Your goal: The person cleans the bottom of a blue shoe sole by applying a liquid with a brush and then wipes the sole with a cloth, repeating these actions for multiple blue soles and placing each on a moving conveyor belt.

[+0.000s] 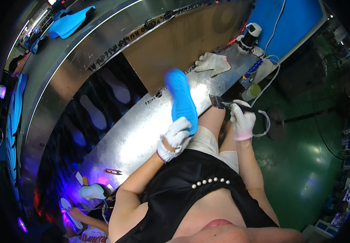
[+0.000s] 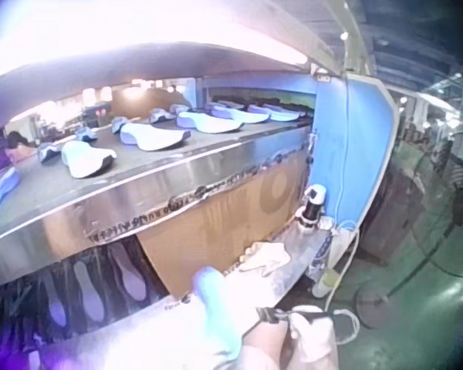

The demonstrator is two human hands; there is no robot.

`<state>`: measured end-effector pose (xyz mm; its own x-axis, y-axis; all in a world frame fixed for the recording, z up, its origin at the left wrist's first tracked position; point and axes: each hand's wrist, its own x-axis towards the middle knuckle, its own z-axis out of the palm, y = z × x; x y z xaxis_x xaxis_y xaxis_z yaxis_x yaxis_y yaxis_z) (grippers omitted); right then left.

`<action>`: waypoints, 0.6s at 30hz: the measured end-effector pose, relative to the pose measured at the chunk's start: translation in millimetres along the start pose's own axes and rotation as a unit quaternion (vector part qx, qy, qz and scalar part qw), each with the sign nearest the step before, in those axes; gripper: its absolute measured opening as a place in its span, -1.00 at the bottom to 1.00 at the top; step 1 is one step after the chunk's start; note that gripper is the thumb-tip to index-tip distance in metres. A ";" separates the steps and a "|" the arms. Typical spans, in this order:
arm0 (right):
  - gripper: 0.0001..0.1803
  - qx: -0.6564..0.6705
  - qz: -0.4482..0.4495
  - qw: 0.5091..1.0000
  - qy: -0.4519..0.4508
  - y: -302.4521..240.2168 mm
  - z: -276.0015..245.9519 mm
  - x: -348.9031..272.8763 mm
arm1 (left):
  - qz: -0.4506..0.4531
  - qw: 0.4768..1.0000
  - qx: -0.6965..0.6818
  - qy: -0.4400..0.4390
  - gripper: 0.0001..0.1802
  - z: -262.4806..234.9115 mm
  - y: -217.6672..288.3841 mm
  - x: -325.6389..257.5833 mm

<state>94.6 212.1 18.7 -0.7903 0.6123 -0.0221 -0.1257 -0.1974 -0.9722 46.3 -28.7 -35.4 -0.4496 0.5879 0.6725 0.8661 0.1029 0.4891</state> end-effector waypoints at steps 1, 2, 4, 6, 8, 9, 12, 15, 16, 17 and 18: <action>-0.82 -0.043 0.014 0.999 -0.011 2.2 6.2 0.7 | -0.073 0.996 -0.034 -0.031 -0.70 1.4 -0.3 -8.5; -0.84 -0.066 -0.002 0.997 -0.037 15.2 9.5 7.6 | -0.120 0.992 -0.050 0.001 -0.71 10.6 -7.3 -22.9; -0.87 -0.116 -0.034 0.990 -0.066 26.2 29.9 17.3 | -0.202 0.978 -0.047 0.009 -0.75 10.1 -10.1 -29.2; -0.70 -0.206 -0.054 0.973 -0.091 47.9 49.0 38.7 | -0.248 0.969 -0.007 0.015 -0.69 9.1 -21.0 -33.9; -0.60 -0.433 -0.088 0.894 -0.070 81.7 60.4 58.6 | -0.526 0.590 -0.562 0.242 -0.44 22.7 -29.6 2.4; -0.45 -0.492 -0.076 0.866 -0.051 66.5 83.0 48.0 | -0.543 0.500 -0.639 0.214 -0.36 15.0 -30.8 10.4; -0.65 -0.532 -0.117 0.834 -0.083 64.0 101.4 33.6 | -0.423 0.366 -0.822 0.109 -0.08 31.9 -44.3 -2.2; -0.78 -0.472 -0.194 0.844 -0.165 60.2 89.3 9.9 | -0.555 0.340 -0.726 0.220 -0.09 37.5 -20.7 34.9; -0.79 -0.485 -0.206 0.827 -0.197 43.8 84.7 -2.5 | -0.560 0.316 -0.725 0.248 -0.09 33.1 -16.4 44.7; -0.81 -0.505 -0.218 0.806 -0.220 33.0 75.5 -17.9 | -0.564 0.291 -0.723 0.274 -0.10 32.9 -14.8 47.8; -0.83 -0.522 -0.231 0.784 -0.244 21.0 67.0 -29.6 | -0.537 0.321 -0.742 0.242 -0.08 35.2 -18.1 40.7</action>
<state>75.1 138.6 14.5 -0.9724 0.0182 0.2327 -0.1080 0.8486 -0.5178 20.0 21.6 -36.4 -0.6065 0.6230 -0.4939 -0.7411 -0.6680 0.0675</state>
